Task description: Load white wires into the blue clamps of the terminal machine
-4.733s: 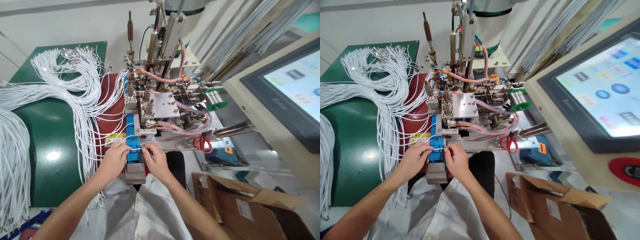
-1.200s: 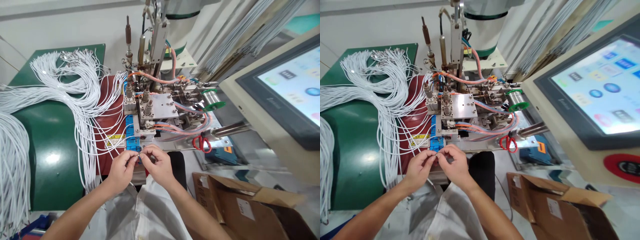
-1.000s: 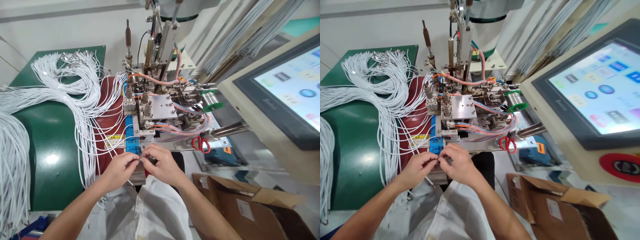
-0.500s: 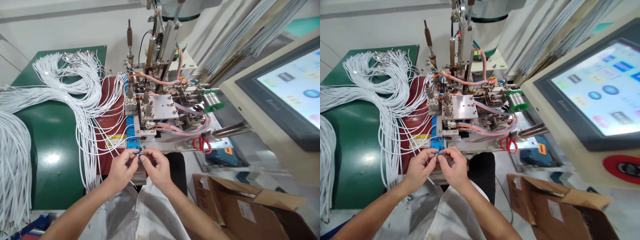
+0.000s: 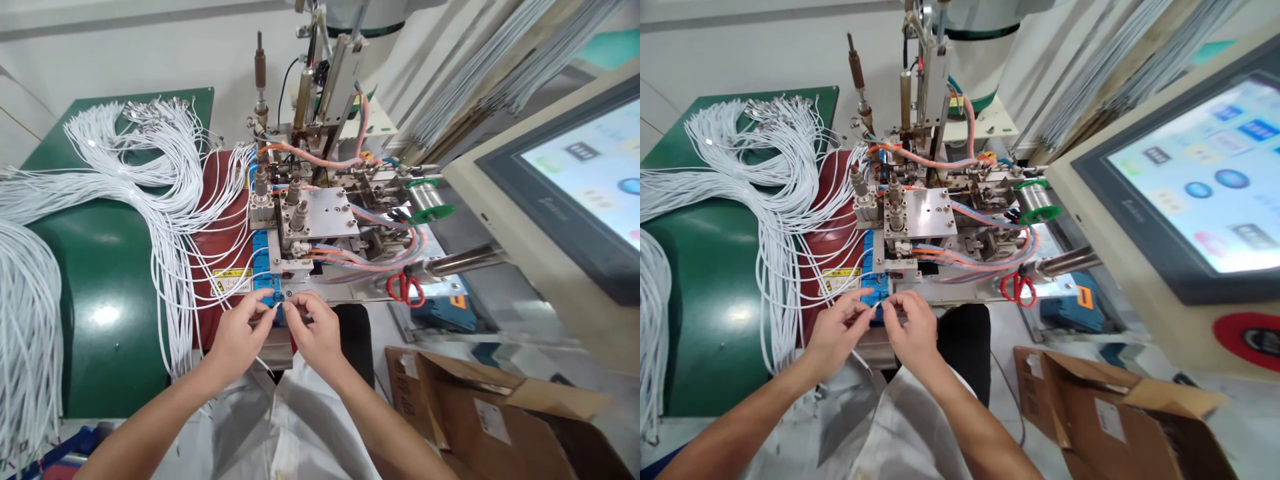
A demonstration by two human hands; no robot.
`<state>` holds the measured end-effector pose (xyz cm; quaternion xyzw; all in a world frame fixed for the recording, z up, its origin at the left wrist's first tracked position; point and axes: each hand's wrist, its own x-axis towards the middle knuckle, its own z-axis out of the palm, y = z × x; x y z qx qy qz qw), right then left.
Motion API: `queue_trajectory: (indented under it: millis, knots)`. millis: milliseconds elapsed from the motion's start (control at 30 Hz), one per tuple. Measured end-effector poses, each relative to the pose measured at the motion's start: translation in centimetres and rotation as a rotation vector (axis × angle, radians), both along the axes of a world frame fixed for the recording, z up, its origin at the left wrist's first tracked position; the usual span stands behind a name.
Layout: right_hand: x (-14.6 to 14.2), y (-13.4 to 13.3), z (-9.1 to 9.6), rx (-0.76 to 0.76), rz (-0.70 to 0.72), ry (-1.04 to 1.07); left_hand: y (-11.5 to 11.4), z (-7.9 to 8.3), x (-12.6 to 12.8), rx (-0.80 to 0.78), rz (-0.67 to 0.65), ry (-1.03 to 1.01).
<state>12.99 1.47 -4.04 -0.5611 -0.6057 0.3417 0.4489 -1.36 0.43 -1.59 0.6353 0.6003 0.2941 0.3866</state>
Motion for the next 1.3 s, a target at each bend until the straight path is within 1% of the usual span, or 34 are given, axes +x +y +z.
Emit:
queue_trajectory:
  millis: [133, 233, 333, 433, 533, 667, 767, 833, 933, 1000, 1067, 1167, 1300]
  knots:
    - [0.6, 0.6, -1.2, -0.171, 0.02, 0.046, 0.9, 0.8, -1.5, 0.06, -0.162, 0.204]
    - [0.5, 0.6, -2.1, -0.235, 0.029, 0.083, 1.4, 0.4, -2.2, 0.138, -0.236, 0.29]
    - [0.2, 0.4, -2.7, -0.238, 0.026, 0.074, 1.6, -0.7, -2.5, 0.181, -0.221, 0.309]
    - [0.1, 0.3, -2.9, -0.234, 0.012, 0.043, 1.5, -1.4, -2.6, 0.193, -0.218, 0.324]
    - [0.0, 0.3, -2.8, -0.268, -0.001, 0.022, 1.5, -1.5, -2.4, 0.2, -0.208, 0.351]
    - [0.2, 0.6, -2.8, -0.328, 0.012, 0.018, 1.4, -1.2, -2.0, 0.196, -0.178, 0.426]
    - [0.6, 1.0, -2.8, -0.311, 0.056, -0.031, 1.5, -1.0, -1.9, 0.219, -0.197, 0.44]
    - [1.0, 1.3, -2.7, -0.271, 0.099, -0.12, 1.6, -1.0, -2.0, 0.239, -0.218, 0.427]
    - [1.2, 1.9, -2.7, -0.173, 0.149, -0.275, 1.7, -1.1, -2.1, 0.245, -0.234, 0.419]
    - [0.8, 2.1, -2.8, -0.096, 0.156, -0.319, 1.7, -1.2, -2.1, 0.251, -0.23, 0.425]
    - [0.3, 2.1, -3.2, -0.06, 0.124, -0.286, 1.6, -1.3, -2.1, 0.267, -0.232, 0.434]
    - [-0.5, 1.8, -3.8, -0.092, 0.048, -0.179, 1.3, -1.3, -2.0, 0.288, -0.239, 0.469]
    - [-0.6, 1.7, -4.2, -0.117, 0.03, -0.147, 1.1, -1.1, -1.8, 0.366, -0.257, 0.618]
